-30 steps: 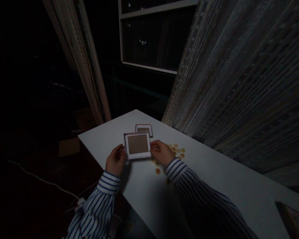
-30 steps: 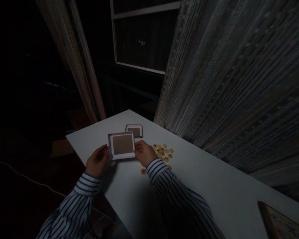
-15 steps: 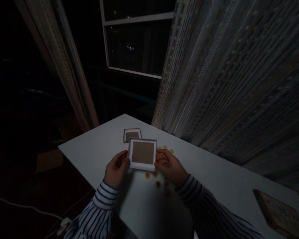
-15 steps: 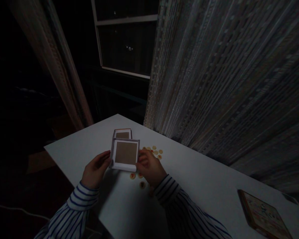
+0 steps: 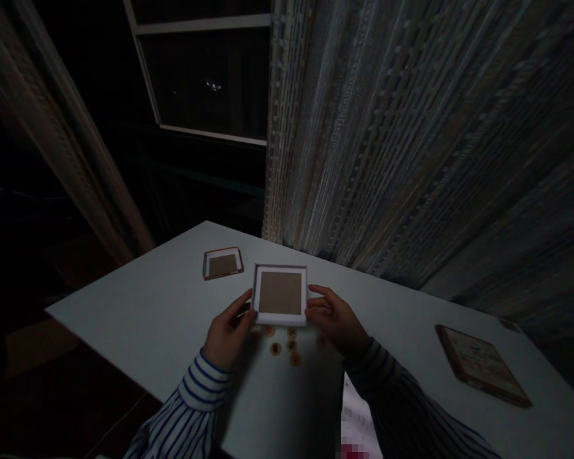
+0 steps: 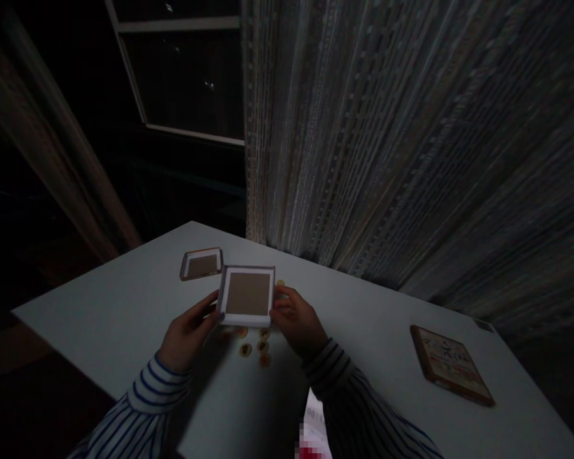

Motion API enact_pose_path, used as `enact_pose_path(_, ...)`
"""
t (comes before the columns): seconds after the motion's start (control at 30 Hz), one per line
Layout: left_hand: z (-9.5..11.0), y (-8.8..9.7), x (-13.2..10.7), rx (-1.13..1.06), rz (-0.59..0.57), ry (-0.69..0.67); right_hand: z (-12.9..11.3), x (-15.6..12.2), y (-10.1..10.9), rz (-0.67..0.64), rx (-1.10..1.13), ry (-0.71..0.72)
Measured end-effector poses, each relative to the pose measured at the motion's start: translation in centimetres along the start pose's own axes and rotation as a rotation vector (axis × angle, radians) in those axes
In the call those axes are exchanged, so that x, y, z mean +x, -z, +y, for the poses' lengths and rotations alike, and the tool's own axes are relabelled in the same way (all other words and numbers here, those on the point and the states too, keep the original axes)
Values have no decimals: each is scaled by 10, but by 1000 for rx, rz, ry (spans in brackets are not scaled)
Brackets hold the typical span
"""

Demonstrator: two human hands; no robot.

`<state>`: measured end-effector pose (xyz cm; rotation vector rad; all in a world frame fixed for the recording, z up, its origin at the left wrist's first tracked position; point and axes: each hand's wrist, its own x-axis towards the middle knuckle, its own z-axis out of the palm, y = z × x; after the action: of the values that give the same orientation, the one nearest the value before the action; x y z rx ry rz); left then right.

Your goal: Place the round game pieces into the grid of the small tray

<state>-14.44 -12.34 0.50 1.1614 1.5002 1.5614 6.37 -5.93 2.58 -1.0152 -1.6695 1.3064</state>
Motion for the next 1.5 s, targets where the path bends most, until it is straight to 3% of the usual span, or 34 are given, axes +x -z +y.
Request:
enact_pose_path(0.33,11,-37,0,-49,-152,27,-1,-17,37,107,36,-65)
enact_pose_path(0.63,13,-57,-6,-98,-346,40,-4,-39,57,66,-55,-19)
enact_pose_path(0.87,5,-72,-6,-11,-335,-82,7,-57,70,155,-312,126)
enact_pose_path(1.13,-1,-92,-10,30,-409,-126,31,-78,86,241,-399,228)
enact_pose_path(1.4,-4,-114,-14,57,-460,-71,42,-91,90,381,-388,197)
enact_pose_path(1.5,-6,-124,-14,59,-462,-114,46,-93,92,422,-365,181)
